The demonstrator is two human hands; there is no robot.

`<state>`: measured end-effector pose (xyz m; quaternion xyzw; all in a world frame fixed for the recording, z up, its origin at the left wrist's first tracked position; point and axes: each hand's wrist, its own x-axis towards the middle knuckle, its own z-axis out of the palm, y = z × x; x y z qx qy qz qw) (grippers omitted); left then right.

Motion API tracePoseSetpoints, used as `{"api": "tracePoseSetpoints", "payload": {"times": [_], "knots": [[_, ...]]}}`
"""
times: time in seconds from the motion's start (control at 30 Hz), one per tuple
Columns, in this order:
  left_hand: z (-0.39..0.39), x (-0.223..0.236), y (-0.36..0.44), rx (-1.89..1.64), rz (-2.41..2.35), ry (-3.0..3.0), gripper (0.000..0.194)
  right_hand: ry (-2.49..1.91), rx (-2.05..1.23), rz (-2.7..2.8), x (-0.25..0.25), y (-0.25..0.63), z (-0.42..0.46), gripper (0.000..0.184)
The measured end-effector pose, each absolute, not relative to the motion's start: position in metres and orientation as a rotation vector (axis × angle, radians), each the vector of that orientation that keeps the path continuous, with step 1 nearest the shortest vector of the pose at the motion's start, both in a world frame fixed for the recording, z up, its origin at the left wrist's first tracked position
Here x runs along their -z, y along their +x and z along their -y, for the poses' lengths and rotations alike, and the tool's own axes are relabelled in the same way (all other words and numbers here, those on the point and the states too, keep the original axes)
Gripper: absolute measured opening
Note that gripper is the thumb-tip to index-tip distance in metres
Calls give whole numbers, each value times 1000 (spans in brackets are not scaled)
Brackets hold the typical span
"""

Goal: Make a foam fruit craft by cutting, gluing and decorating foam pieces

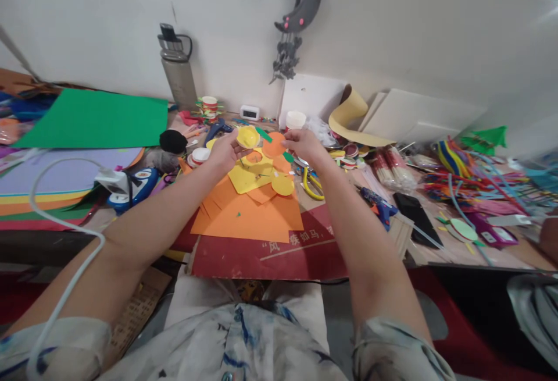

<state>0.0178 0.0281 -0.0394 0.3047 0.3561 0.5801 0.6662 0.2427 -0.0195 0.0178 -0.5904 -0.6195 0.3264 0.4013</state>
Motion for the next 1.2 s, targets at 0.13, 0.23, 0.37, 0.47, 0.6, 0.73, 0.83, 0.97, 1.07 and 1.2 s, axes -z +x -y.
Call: {"api": "tracePoseSetpoints", "payload": {"times": [0.13, 0.23, 0.37, 0.47, 0.6, 0.73, 0.83, 0.97, 1.07, 1.2], "knots": [[-19, 39, 22, -1266, -812, 735, 22, -1359, -923, 1188, 12, 239, 27, 21], [-9, 36, 28, -1243, -847, 756, 17, -1305, -862, 1071, 24, 237, 30, 27], [3, 33, 36, -1216, -849, 790, 17, -1322, -709, 1091, 27, 239, 31, 21], [4, 34, 38, -1228, -849, 791, 15, -1319, -666, 1059, 29, 240, 31, 16], [-1, 37, 35, -1253, -858, 770, 12, -1381, -608, 1149, 36, 241, 32, 17], [0, 36, 35, -1217, -819, 774, 14, -1462, -356, 1365, 42, 239, 33, 14], [4, 33, 36, -1169, -785, 802, 18, -1412, -467, 1304, 43, 237, 33, 15], [4, 31, 34, -1202, -820, 841, 21, -1345, -651, 1198, 40, 240, 32, 23], [-2, 30, 28, -1321, -916, 907, 20, -1325, -732, 1208, 34, 249, 32, 30], [-11, 30, 20, -1378, -981, 944, 22, -1304, -852, 1287, 26, 258, 35, 36]]}}
